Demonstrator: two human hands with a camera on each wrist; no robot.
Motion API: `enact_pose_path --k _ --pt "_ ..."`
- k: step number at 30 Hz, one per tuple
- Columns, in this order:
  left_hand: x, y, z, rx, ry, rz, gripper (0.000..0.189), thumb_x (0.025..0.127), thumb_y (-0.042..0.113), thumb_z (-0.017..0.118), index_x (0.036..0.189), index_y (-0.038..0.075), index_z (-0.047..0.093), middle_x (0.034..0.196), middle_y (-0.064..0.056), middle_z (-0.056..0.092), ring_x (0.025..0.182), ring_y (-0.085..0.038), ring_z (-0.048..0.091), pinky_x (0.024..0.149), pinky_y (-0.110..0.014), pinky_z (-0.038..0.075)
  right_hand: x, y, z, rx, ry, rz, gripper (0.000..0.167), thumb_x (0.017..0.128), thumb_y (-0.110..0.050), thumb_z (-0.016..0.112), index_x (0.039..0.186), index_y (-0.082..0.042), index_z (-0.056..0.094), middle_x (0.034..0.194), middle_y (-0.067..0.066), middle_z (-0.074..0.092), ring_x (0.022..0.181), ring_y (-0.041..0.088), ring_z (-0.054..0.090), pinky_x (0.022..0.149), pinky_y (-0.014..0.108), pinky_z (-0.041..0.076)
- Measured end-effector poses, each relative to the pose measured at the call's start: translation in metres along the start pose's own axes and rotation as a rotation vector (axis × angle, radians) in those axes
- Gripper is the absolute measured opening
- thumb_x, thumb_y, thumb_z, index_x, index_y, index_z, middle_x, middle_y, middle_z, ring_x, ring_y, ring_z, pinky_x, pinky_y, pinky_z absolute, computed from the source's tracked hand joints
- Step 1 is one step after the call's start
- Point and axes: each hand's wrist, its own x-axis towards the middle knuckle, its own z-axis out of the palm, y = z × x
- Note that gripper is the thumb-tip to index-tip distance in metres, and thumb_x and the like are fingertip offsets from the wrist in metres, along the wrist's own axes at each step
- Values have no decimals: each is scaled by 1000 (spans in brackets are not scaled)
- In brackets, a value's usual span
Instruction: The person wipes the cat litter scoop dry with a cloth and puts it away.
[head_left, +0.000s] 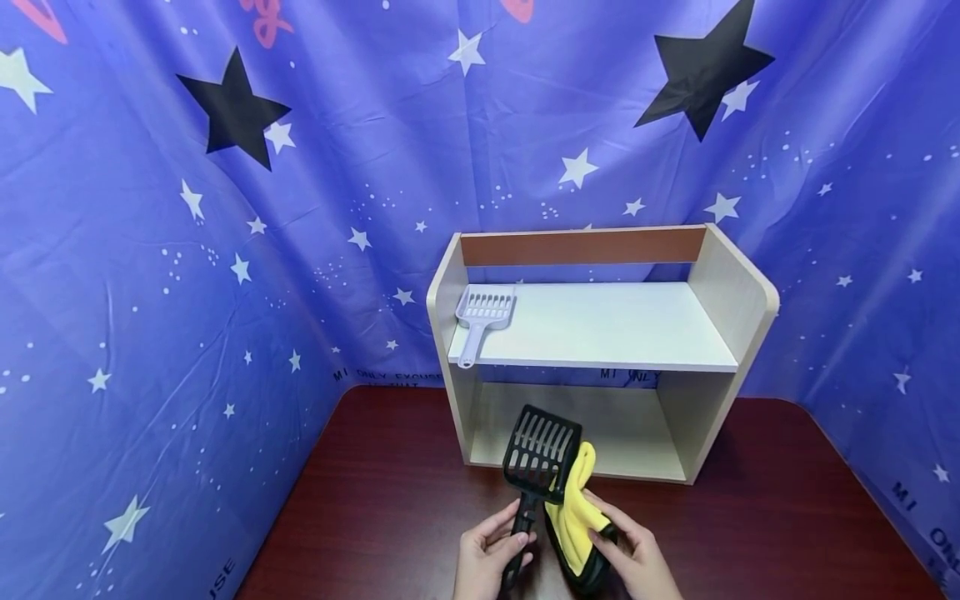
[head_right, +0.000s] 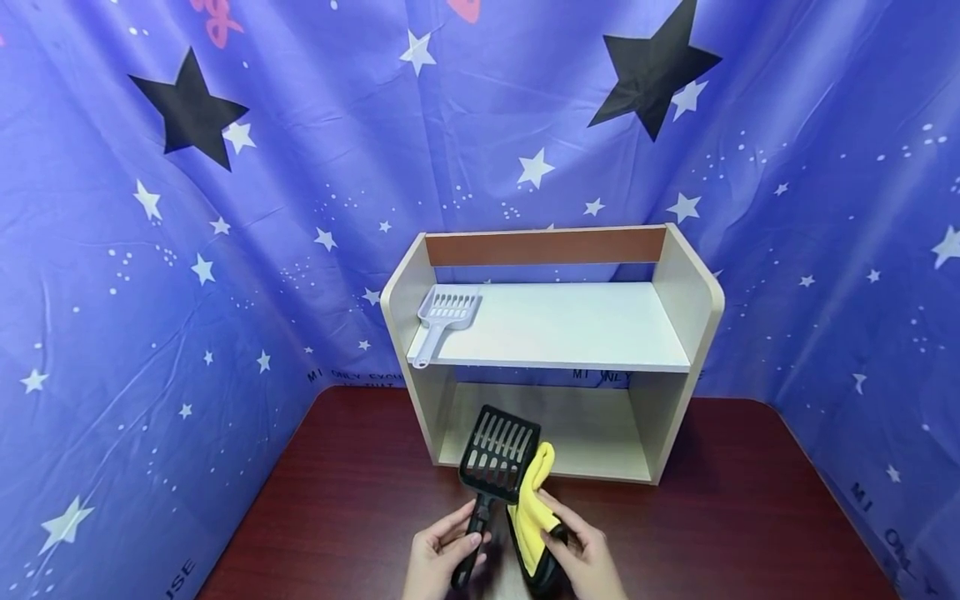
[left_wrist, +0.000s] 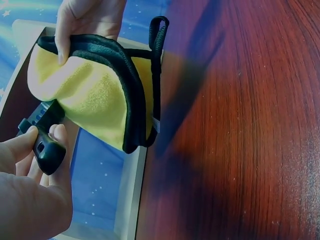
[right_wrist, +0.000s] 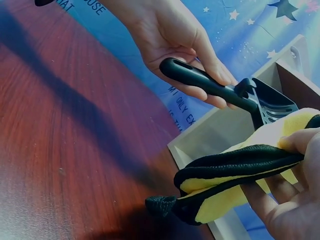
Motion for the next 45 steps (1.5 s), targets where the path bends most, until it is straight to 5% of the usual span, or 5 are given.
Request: enact_pose_path --k 15,28,35,41,45 --pt "5 -6 6 -56 4 64 55 88 -5 68 138 -13 48 116 -37 64 84 -10 74 69 -26 62 -5 6 9 -123 -49 -107 46 88 16 61 133 9 57 139 -22 56 121 -10 54 87 8 52" --pt "4 0 0 -38 4 7 57 86 -1 72 138 -10 50 118 -28 69 90 -15 74 72 -27 63 -7 11 6 -170 -62 -156 49 84 20 62 130 3 61 132 -21 62 116 -8 59 89 8 51" --pt "4 4 -7 -43 -16 -18 59 86 1 73 140 -9 49 120 -24 69 88 -10 73 74 -28 63 -2 0 -9 -129 -6 -95 42 88 19 55 129 10 58 130 -20 64 114 -8 60 86 9 53" --pt "0 4 -7 -29 -62 -27 61 87 3 73 140 -10 48 121 -25 68 88 -8 73 73 -25 62 4 -14 -13 -224 130 96 35 93 5 61 127 9 60 122 -27 65 107 -12 61 80 11 55" --pt "-2 3 -7 -38 -94 -35 62 86 3 74 140 -12 46 117 -21 71 87 -8 74 72 -23 62 12 -20 -15 -258 205 106 34 92 5 61 126 9 60 119 -27 65 107 -12 60 82 8 53"
